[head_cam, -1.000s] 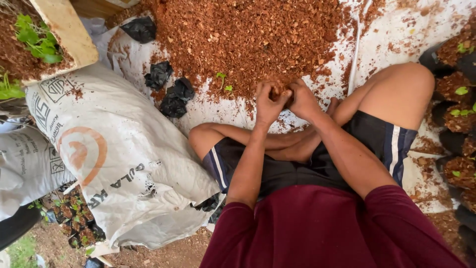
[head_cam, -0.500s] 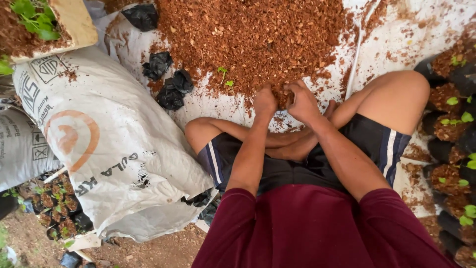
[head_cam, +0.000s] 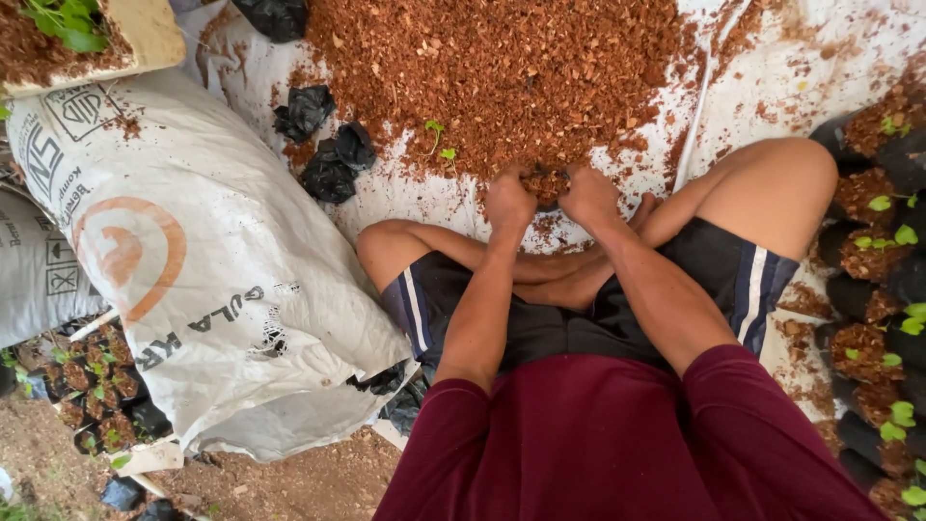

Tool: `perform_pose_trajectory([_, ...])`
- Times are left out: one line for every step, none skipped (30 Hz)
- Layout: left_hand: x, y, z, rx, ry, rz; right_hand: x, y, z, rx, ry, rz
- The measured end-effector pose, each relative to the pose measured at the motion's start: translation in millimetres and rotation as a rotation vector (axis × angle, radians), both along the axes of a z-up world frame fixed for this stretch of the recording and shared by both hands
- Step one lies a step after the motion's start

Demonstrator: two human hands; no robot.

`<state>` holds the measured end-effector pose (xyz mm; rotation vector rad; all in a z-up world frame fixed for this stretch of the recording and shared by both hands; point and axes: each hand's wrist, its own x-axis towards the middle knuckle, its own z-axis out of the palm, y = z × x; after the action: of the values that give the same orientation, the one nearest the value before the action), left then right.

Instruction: Transplanting small seedlings into individual black plastic nursery bags filled with a brown potting medium.

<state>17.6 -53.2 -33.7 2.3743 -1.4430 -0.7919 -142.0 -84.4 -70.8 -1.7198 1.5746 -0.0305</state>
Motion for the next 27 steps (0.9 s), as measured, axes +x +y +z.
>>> perform_pose_trajectory([-0.3,-1.9,0.4,-0.025,0.055,-0.054,-0.9,0.0,12.5,0.016,-0.025,0.000])
perform_pose_trajectory([-1.5,0.3,0.0,-0.042,0.111,-0.113,-2.8,5.4,24.2,0.040,-0.049,-0.005])
perform_pose_trajectory([-0.5,-2.6,6.1,-0.037,0.113,-0.116,-5.1,5.5,36.1,0.044,-0.047,-0.008])
perform_pose_trajectory([-0.6,-5.1,11.7,0.001,0.118,-0.197,-8.5,6.3,47.8,0.055,-0.121,-0.010])
perform_pose_trajectory([-0.5,-7.4,17.4,0.040,0.123,-0.279,-11.7,7.3,59.8,0.066,-0.194,-0.013])
perform_pose_trajectory([0.4,-12.0,-4.0,0.040,0.126,-0.277,-11.2,9.0,53.6,0.067,-0.192,-0.012])
perform_pose_trajectory([1.4,-16.3,-25.0,0.100,0.029,-0.341,-10.4,11.0,48.0,0.071,-0.180,0.002])
perform_pose_trajectory([2.8,-22.2,-45.5,0.157,-0.069,-0.404,-9.3,11.6,42.8,0.073,-0.169,0.014])
perform_pose_trajectory([-0.4,-25.2,-47.2,0.155,-0.067,-0.403,-10.6,11.8,53.1,0.071,-0.167,0.015])
perform_pose_trajectory([-2.8,-27.3,-49.1,0.128,-0.125,-0.391,-11.2,12.5,63.2,0.072,-0.149,0.005])
perform_pose_trajectory([-5.5,-29.7,-51.2,0.100,-0.183,-0.380,-12.2,12.8,73.0,0.073,-0.132,-0.005])
perform_pose_trajectory([-4.3,-29.9,-48.8,0.103,-0.184,-0.382,-12.7,12.8,65.8,0.076,-0.134,-0.007])
perform_pose_trajectory([-3.6,-30.8,-47.0,0.118,-0.168,-0.373,-13.7,12.2,58.2,0.085,-0.137,-0.021])
perform_pose_trajectory([-3.1,-33.1,-45.5,0.133,-0.154,-0.368,-14.9,11.2,50.0,0.094,-0.142,-0.039])
perform_pose_trajectory([-0.1,-34.6,-14.8,0.137,-0.156,-0.375,-13.3,10.7,62.3,0.097,-0.145,-0.046])
perform_pose_trajectory([0.9,-32.4,14.7,0.149,-0.016,-0.379,-13.4,14.4,74.2,0.166,-0.250,-0.103])
perform_pose_trajectory([2.0,-31.0,44.4,0.163,0.125,-0.380,-13.5,17.8,86.2,0.233,-0.356,-0.162])
perform_pose_trajectory([8.1,-37.0,61.0,0.166,0.123,-0.385,-12.9,15.7,98.4,0.234,-0.358,-0.168])
perform_pose_trajectory([14.4,-42.9,78.0,0.078,0.162,-0.361,-12.2,13.8,111.0,0.249,-0.284,-0.131])
perform_pose_trajectory([21.0,-46.9,95.0,-0.006,0.200,-0.334,-11.1,13.8,123.7,0.266,-0.210,-0.093])
perform_pose_trajectory([18.2,-53.0,94.2,-0.001,0.199,-0.339,-8.2,15.3,112.5,0.270,-0.212,-0.098])
perform_pose_trajectory([16.4,-60.7,94.3,0.113,-0.023,-0.386,-4.3,14.2,101.9,0.243,-0.181,-0.077])
perform_pose_trajectory([14.9,-68.2,95.1,0.227,-0.247,-0.429,-0.1,13.4,91.9,0.215,-0.149,-0.056])
perform_pose_trajectory([11.2,-71.5,94.8,0.221,-0.250,-0.431,-0.4,14.2,87.2,0.209,-0.152,-0.060])
perform_pose_trajectory([7.4,-74.9,94.9,0.255,-0.254,-0.493,-0.7,15.0,82.9,0.201,-0.160,-0.082])
perform_pose_trajectory([3.1,-78.7,95.2,0.288,-0.257,-0.553,-1.6,14.7,78.9,0.192,-0.168,-0.102])
perform_pose_trajectory([0.4,-83.4,86.7,0.281,-0.260,-0.553,-1.4,11.6,81.8,0.185,-0.169,-0.103])
